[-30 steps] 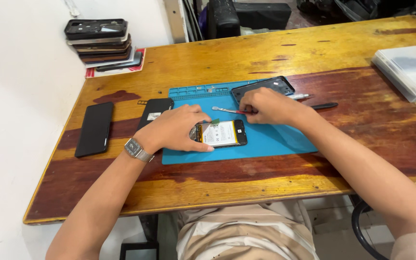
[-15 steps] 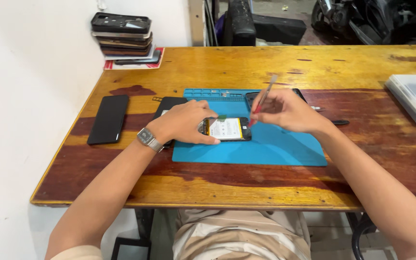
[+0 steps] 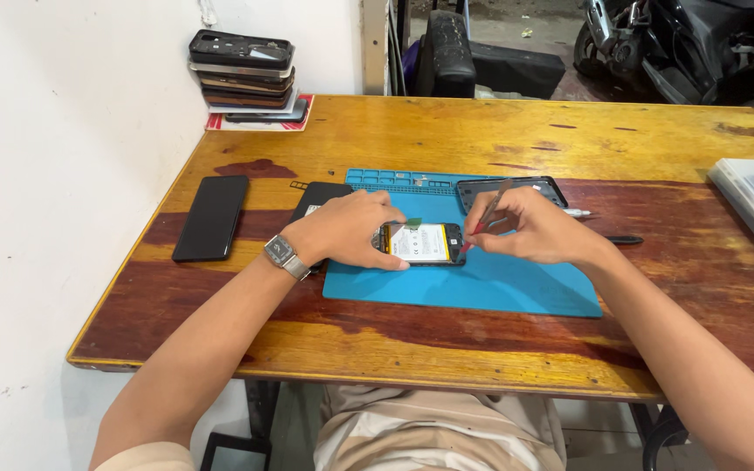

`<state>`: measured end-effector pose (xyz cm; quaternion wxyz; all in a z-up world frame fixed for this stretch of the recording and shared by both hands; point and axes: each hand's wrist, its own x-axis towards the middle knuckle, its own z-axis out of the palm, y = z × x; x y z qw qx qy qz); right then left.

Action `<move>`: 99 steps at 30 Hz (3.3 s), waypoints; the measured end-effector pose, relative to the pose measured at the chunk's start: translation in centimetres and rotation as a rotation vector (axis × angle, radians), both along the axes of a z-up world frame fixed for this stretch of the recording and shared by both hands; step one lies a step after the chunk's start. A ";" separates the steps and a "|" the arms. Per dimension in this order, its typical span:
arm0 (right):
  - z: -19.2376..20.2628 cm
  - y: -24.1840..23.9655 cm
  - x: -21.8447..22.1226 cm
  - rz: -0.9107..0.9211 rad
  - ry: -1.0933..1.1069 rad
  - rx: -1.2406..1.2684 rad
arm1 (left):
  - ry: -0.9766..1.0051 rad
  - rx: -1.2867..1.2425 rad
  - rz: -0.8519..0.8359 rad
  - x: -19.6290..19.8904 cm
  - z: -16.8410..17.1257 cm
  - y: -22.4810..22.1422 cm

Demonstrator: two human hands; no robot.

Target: The person disassembles a smartphone by prying open the back cover and removing internal components. They use a prying tool to separate the casing and a screwdriver to remove screws, exposing the battery and circuitry.

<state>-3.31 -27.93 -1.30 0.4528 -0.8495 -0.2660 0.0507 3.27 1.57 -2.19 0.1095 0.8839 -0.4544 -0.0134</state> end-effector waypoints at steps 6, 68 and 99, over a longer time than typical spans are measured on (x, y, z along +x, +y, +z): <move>0.6 0.2 -0.3 0.015 -0.006 -0.018 | 0.026 0.057 0.066 -0.3 0.8 0.0; 2.8 3.7 -4.3 0.209 -0.197 -0.453 | -0.069 -0.018 -0.021 -0.7 0.3 -0.4; 1.3 2.8 -2.3 0.046 -0.738 -0.491 | -0.153 -0.359 -0.179 -1.8 -3.9 -3.0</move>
